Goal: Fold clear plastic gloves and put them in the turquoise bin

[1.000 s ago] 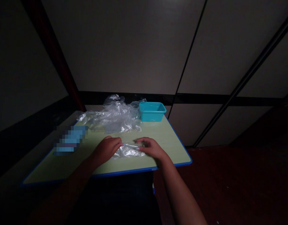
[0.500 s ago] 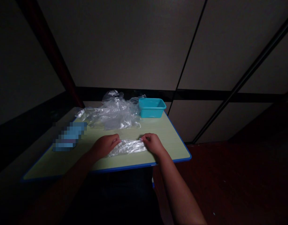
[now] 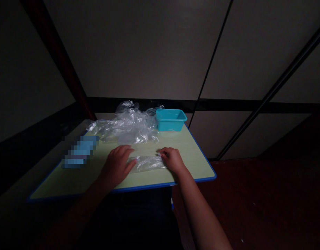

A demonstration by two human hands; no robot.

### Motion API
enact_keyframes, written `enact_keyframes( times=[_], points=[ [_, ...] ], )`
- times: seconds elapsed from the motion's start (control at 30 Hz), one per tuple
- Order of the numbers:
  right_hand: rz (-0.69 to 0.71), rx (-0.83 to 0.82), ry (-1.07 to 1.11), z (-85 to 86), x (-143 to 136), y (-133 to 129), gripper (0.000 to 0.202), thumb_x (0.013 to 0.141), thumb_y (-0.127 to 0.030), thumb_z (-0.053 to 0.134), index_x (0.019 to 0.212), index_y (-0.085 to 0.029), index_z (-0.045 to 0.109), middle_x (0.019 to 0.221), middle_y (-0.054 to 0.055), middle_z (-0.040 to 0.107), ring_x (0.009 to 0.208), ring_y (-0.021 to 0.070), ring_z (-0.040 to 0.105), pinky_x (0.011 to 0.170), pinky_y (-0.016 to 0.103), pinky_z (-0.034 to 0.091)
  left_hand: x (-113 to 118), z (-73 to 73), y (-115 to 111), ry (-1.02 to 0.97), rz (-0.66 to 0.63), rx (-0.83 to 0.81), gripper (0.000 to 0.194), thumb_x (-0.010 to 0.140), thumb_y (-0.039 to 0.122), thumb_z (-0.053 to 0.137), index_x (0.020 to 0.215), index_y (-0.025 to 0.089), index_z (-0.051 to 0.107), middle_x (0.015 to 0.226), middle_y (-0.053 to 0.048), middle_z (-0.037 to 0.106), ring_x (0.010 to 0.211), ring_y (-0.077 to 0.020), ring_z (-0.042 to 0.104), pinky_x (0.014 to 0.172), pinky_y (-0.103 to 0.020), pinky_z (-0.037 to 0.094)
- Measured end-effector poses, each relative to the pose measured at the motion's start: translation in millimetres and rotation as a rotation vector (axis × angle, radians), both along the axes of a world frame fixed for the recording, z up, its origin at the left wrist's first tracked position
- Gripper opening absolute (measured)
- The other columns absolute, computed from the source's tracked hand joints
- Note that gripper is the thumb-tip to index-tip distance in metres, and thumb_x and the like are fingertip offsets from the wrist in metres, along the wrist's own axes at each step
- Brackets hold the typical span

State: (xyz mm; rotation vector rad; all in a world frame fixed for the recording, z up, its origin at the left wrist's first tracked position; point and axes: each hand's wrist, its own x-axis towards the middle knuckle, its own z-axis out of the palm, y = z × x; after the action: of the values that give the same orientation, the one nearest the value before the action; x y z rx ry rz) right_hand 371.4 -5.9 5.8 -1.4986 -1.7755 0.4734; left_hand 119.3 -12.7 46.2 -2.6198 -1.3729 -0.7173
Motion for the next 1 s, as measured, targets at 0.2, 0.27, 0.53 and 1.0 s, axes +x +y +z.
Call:
enact_keyframes(
  times=[0.2, 0.27, 0.53, 1.0],
  points=[
    [-0.023, 0.104, -0.122, 3.1, 2, 1, 0.026, 0.085, -0.033, 0.058, 0.099, -0.017, 0.073, 0.098, 0.013, 0.072, 0.096, 0.0266, 0.064, 0.089, 0.042, 0.048, 19, -40.3, -47, 0.086, -0.077, -0.033, 0.064, 0.092, 0.05, 0.045, 0.146, 0.018, 0.037, 0.154, -0.011, 0.035, 0.141, -0.029, 0.033, 0.115, -0.054, 0.022],
    [-0.097, 0.172, -0.187, 7.2, -2, -5, 0.036, 0.09, -0.035, 0.052, 0.116, -0.015, 0.067, 0.119, 0.016, 0.066, 0.113, 0.0289, 0.058, 0.099, 0.047, 0.043, 18, -47.5, -50, 0.088, -0.024, -0.035, 0.066, 0.092, 0.052, 0.043, 0.147, 0.017, 0.036, 0.155, -0.011, 0.032, 0.142, -0.0285, 0.032, 0.116, -0.054, 0.02],
    [0.038, 0.037, -0.515, 4.3, -30, -54, 0.058, 0.098, -0.037, 0.033, 0.153, -0.031, 0.017, 0.159, 0.008, 0.022, 0.145, 0.0269, 0.022, 0.112, 0.066, 0.002, 10, -37.0, -40, 0.067, 0.008, -0.057, 0.069, 0.092, 0.054, 0.039, 0.149, 0.016, 0.032, 0.156, -0.01, 0.028, 0.143, -0.027, 0.029, 0.118, -0.055, 0.013],
    [0.056, -0.181, -0.6, 0.7, -36, -55, 0.065, 0.097, -0.049, 0.028, 0.153, -0.017, 0.02, 0.156, 0.013, 0.023, 0.146, 0.0259, 0.021, 0.115, 0.059, 0.01, 12, -52.8, -40, 0.103, -0.046, -0.198, 0.07, 0.094, 0.06, 0.03, 0.149, 0.017, 0.032, 0.154, -0.01, 0.033, 0.142, -0.0253, 0.033, 0.117, -0.053, 0.017]
  ],
)
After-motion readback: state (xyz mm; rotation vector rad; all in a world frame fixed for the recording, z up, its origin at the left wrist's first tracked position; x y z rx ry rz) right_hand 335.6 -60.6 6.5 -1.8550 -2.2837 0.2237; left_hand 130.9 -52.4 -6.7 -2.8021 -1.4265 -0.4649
